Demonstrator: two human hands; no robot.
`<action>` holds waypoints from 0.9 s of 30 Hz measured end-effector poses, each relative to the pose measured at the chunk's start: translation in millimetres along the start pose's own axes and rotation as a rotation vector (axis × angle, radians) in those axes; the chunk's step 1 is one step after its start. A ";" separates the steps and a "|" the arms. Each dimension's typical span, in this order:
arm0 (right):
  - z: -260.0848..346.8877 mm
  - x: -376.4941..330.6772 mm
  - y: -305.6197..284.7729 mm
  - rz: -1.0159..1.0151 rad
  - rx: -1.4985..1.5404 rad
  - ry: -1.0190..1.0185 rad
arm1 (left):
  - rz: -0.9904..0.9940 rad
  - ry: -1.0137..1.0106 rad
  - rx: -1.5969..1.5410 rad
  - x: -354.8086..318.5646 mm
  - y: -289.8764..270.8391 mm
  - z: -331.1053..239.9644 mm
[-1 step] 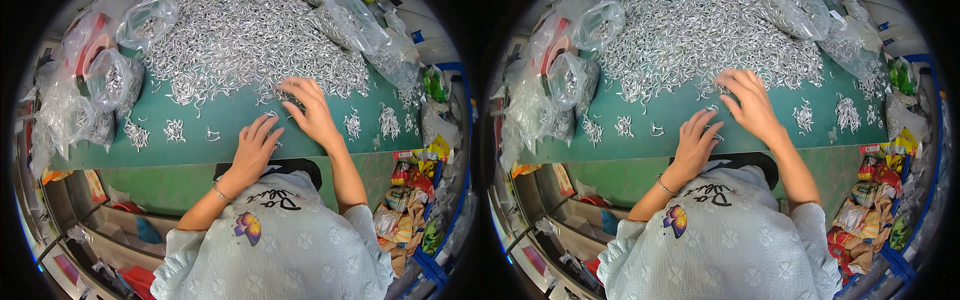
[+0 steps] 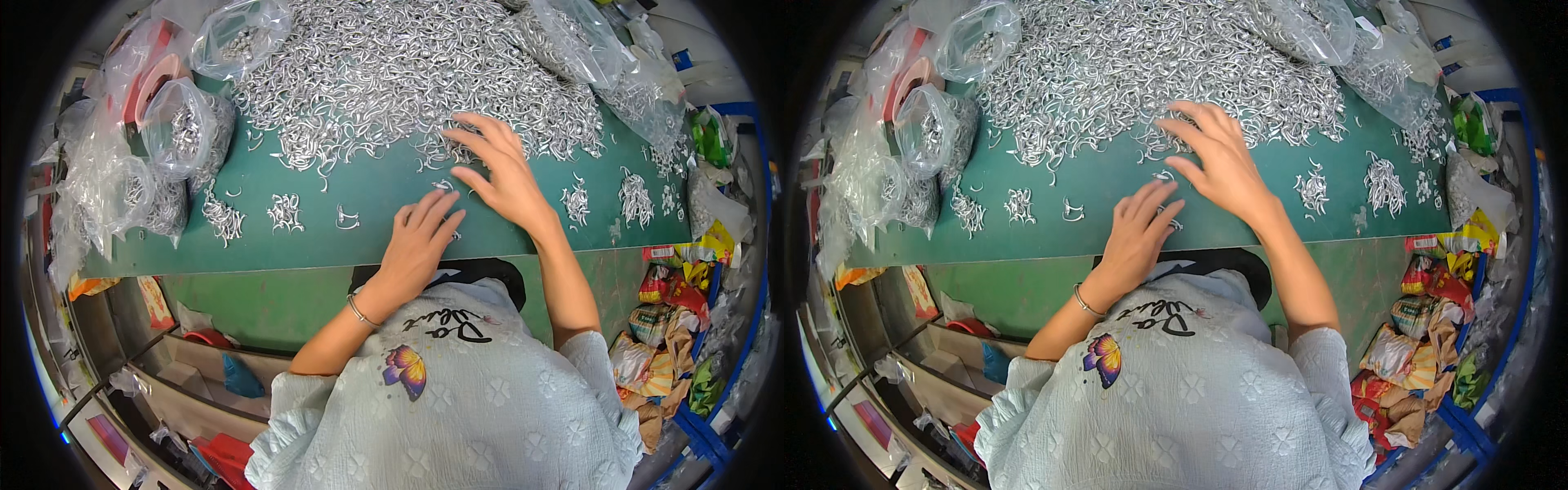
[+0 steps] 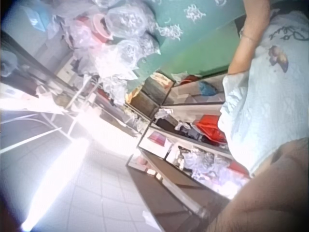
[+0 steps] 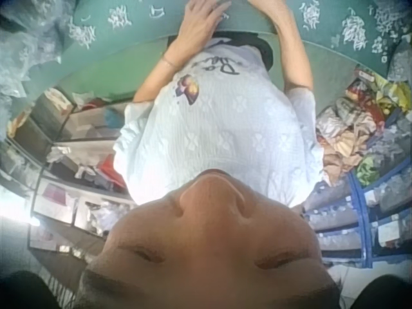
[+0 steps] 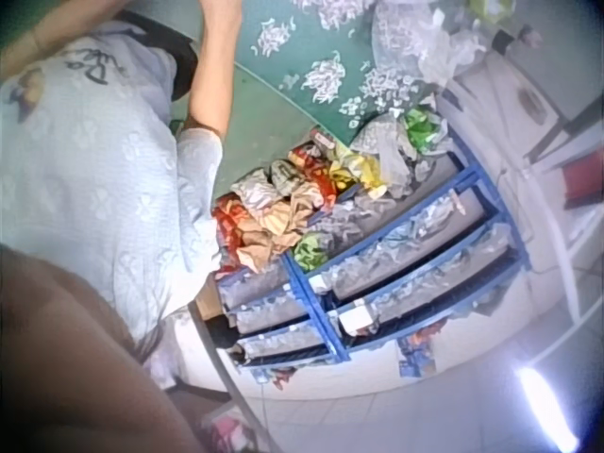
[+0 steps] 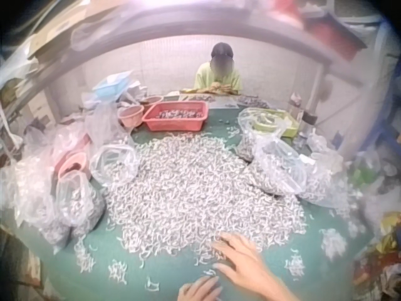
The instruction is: The person picks through a large pile of small silver metal clips on a green table, selecting specific pieces by hand and grouping them together.
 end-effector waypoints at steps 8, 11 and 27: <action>-10.9 -12.3 38.1 0.073 0.067 0.049 | 0.010 0.005 -0.128 -7.1 6.7 9.6; -24.9 12.6 40.2 0.056 0.438 0.326 | 0.011 0.011 -0.125 -7.9 7.4 11.7; 0.6 -37.8 35.3 -0.061 -0.051 0.174 | -0.015 0.013 -0.133 -7.9 8.6 11.3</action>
Point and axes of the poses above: each hand's wrist, its own x-axis towards the middle knuckle, its own y-axis out of the palm, z = x × y, the point moved 3 cm from there along x, towards the middle knuckle, and after that the axes turned 15 degrees about -y, right-handed, at the moved point
